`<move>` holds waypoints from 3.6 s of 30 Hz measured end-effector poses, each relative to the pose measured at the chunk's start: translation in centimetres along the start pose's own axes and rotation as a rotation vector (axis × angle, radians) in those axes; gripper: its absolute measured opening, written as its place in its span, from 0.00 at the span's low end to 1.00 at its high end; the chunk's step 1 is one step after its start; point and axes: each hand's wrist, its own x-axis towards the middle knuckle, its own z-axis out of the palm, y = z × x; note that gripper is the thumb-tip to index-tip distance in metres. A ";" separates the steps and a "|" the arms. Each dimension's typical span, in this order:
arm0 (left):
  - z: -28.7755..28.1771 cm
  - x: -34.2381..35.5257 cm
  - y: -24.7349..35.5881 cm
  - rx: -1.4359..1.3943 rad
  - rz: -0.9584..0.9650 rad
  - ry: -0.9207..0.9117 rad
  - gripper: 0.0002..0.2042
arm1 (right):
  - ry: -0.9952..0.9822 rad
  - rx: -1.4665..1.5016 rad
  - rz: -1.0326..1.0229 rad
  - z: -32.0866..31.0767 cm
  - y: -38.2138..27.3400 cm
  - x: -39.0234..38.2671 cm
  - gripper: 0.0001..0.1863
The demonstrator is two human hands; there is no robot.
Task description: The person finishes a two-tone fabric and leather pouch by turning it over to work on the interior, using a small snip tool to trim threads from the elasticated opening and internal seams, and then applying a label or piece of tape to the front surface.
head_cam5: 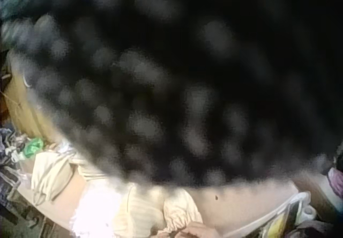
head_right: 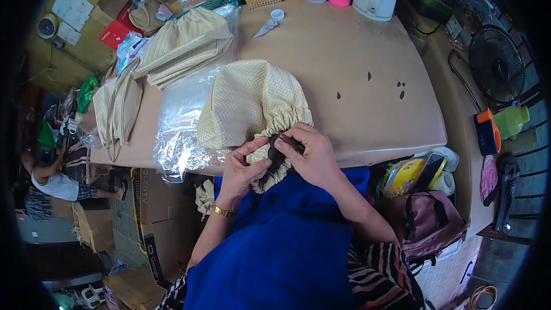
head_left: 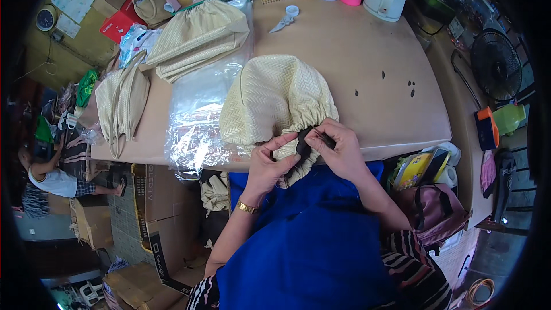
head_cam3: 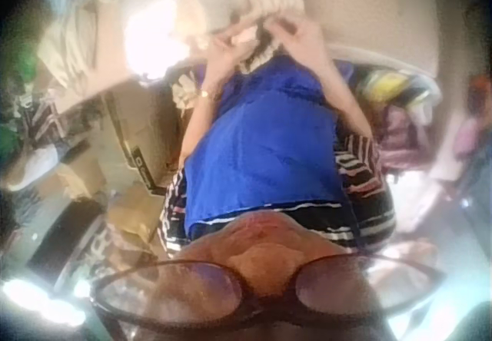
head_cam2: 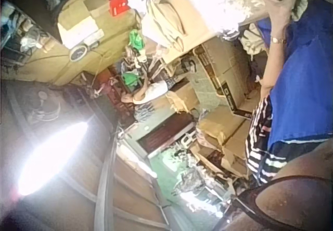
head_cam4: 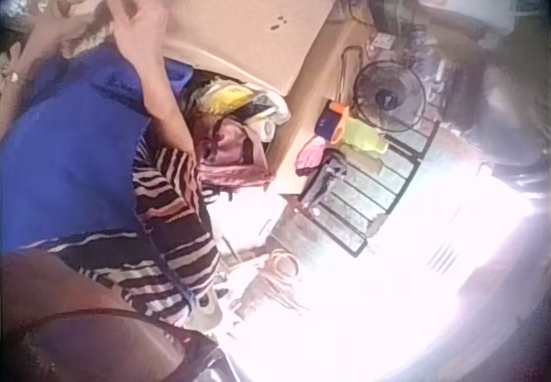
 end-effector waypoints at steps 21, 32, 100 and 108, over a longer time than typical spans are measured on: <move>-2.2 0.0 -2.3 -0.583 -0.053 -0.052 0.07 | 0.090 -0.517 -0.343 1.4 -1.4 -1.7 0.16; -2.8 -0.3 -3.5 -0.602 -0.067 -0.117 0.03 | 0.150 -0.593 -0.459 2.0 -0.6 -1.8 0.17; -2.3 -1.4 -2.7 -0.390 0.095 0.036 0.06 | 0.100 -0.584 -0.486 2.3 -1.2 -2.1 0.15; -2.1 -1.2 -2.2 -0.302 0.185 0.003 0.05 | 0.207 -0.463 -0.540 2.4 1.1 -2.1 0.17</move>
